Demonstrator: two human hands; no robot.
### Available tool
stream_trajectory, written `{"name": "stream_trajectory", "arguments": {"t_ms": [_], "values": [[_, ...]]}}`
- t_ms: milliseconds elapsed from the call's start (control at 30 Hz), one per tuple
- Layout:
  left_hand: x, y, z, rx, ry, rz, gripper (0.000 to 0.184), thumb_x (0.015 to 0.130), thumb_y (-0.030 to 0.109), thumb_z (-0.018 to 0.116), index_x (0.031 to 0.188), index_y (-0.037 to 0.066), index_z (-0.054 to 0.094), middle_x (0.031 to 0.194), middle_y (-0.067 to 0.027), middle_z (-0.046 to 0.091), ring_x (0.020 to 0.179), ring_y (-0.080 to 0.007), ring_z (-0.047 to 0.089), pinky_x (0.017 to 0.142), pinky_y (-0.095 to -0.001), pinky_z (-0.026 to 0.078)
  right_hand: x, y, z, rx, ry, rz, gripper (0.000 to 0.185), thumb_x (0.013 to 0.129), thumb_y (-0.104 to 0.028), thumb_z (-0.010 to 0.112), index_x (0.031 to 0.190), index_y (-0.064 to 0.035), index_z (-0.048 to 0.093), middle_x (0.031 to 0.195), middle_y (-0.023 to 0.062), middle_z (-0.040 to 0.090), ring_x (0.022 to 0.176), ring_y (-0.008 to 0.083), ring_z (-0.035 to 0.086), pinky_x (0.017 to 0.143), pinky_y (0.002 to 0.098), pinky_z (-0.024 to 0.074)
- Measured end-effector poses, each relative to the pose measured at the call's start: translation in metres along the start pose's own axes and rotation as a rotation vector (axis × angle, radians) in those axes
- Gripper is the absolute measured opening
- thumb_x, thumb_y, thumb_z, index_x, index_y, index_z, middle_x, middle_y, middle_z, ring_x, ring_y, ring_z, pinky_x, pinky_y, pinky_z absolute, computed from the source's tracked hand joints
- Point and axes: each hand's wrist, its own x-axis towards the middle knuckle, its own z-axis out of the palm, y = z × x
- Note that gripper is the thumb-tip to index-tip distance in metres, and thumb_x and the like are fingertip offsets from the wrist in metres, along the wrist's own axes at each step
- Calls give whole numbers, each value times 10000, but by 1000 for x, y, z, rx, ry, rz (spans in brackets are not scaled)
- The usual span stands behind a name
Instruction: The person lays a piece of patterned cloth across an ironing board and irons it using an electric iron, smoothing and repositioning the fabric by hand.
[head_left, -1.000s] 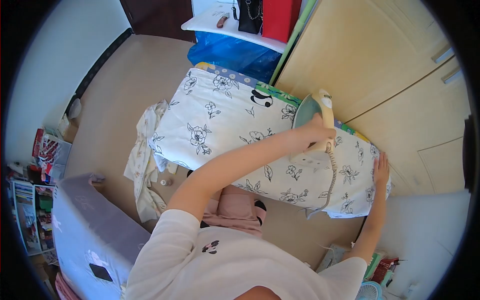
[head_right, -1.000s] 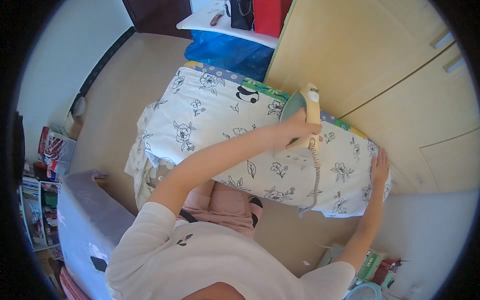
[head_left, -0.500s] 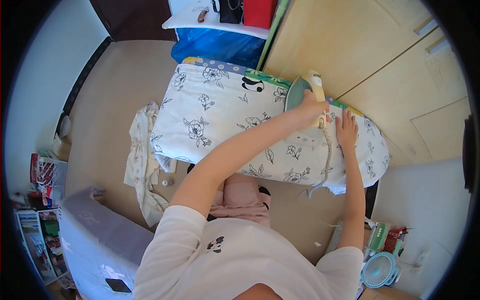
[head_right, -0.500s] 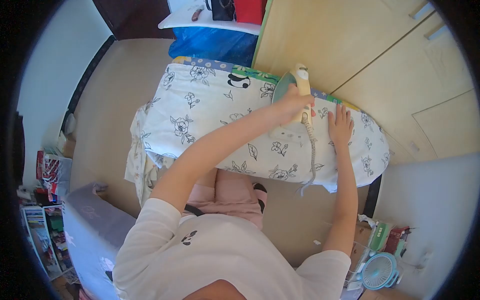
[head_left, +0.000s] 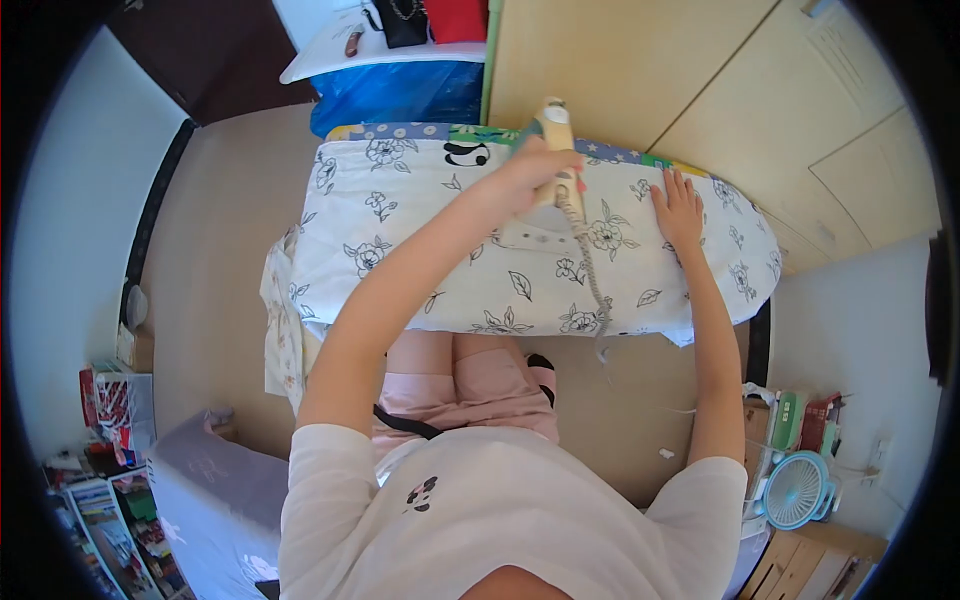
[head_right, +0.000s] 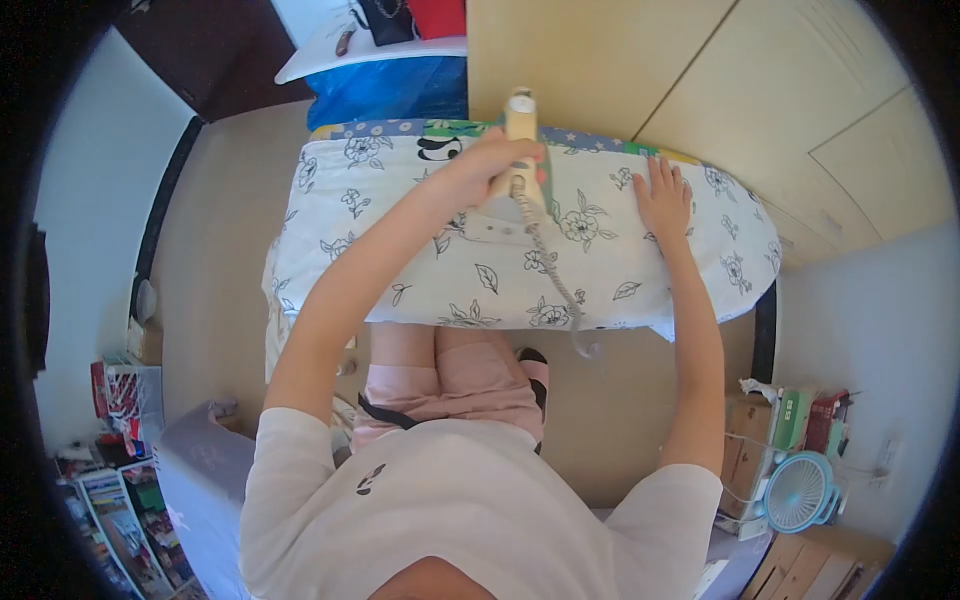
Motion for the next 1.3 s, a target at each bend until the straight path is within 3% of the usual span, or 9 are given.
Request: {"name": "stream_trajectory", "arguments": {"t_ms": [67, 500, 800, 867, 933, 1000, 1033, 1100, 1300], "values": [[-3, 4, -10, 70, -72, -32, 270, 778, 93, 586, 933, 3, 384, 803, -93, 518, 638, -182, 582, 518, -309, 501, 1, 1, 1, 1, 1, 9, 552, 844, -483, 351, 1306, -183, 336, 1383, 47, 265, 1287, 246, 198, 1038, 423, 128], [-12, 10, -9, 81, -1, -49, 277, 780, 113, 594, 943, 42, 381, 809, -67, 492, 687, -171, 575, 559, -316, 504, -3, 0, 0, 50, 26, 20, 556, 837, -489, 353, 1301, -183, 347, 1383, 37, 265, 1287, 237, 198, 1039, 423, 122], [-25, 20, -50, 269, 101, 51, 305, 870, 237, 480, 1072, 9, 459, 899, -95, 575, 863, -173, 566, 758, -285, 468, -2, -1, 0, 33, 29, 26, 553, 837, -491, 353, 1298, -185, 352, 1382, 27, 268, 1286, 230, 203, 1038, 423, 128], [-41, 31, -77, 396, 188, 327, 355, 871, 258, 467, 1129, 14, 460, 999, -92, 569, 927, -158, 550, 812, -281, 438, -1, -2, 1, 26, 28, 25, 552, 838, -492, 353, 1298, -187, 350, 1382, 25, 269, 1286, 228, 203, 1038, 423, 127], [-48, 23, -121, 516, 254, 355, 375, 858, 232, 482, 1180, 44, 445, 1132, -121, 524, 1017, -189, 520, 855, -295, 414, 0, -2, 2, 19, 25, 25, 551, 839, -492, 352, 1299, -189, 349, 1382, 24, 269, 1287, 226, 203, 1039, 423, 127], [-58, 6, -156, 1248, 296, 410, 425, 873, 276, 433, 1260, 103, 393, 1278, -107, 413, 1206, -200, 360, 991, -350, 274, 0, -3, 1, -8, 11, 40, 548, 840, -490, 352, 1301, -194, 345, 1384, 21, 265, 1287, 224, 202, 1040, 417, 126], [-65, -1, -167, 1250, 307, 408, 425, 873, 276, 433, 1260, 103, 393, 1278, -107, 413, 1206, -200, 360, 991, -350, 274, 0, -2, 1, -3, 11, 31, 548, 840, -490, 352, 1301, -194, 345, 1384, 21, 265, 1287, 224, 202, 1040, 417, 126], [-82, -8, -175, 2011, 449, 478, 468, 874, 353, 404, 1301, 171, 348, 1363, -71, 303, 1276, -228, 236, 1035, -394, 164, 0, -2, 0, -2, 4, 39, 548, 841, -489, 350, 1306, -198, 336, 1385, 19, 262, 1287, 223, 202, 1042, 410, 125], [-97, -3, -193, 2014, 574, 417, 492, 873, 402, 366, 1317, 196, 319, 1385, -50, 259, 1289, -237, 198, 1041, -410, 128, 2, 2, 0, -28, -41, 25, 555, 844, -497, 338, 1317, -208, 315, 1385, 17, 262, 1290, 223, 193, 1044, 403, 124]]}}
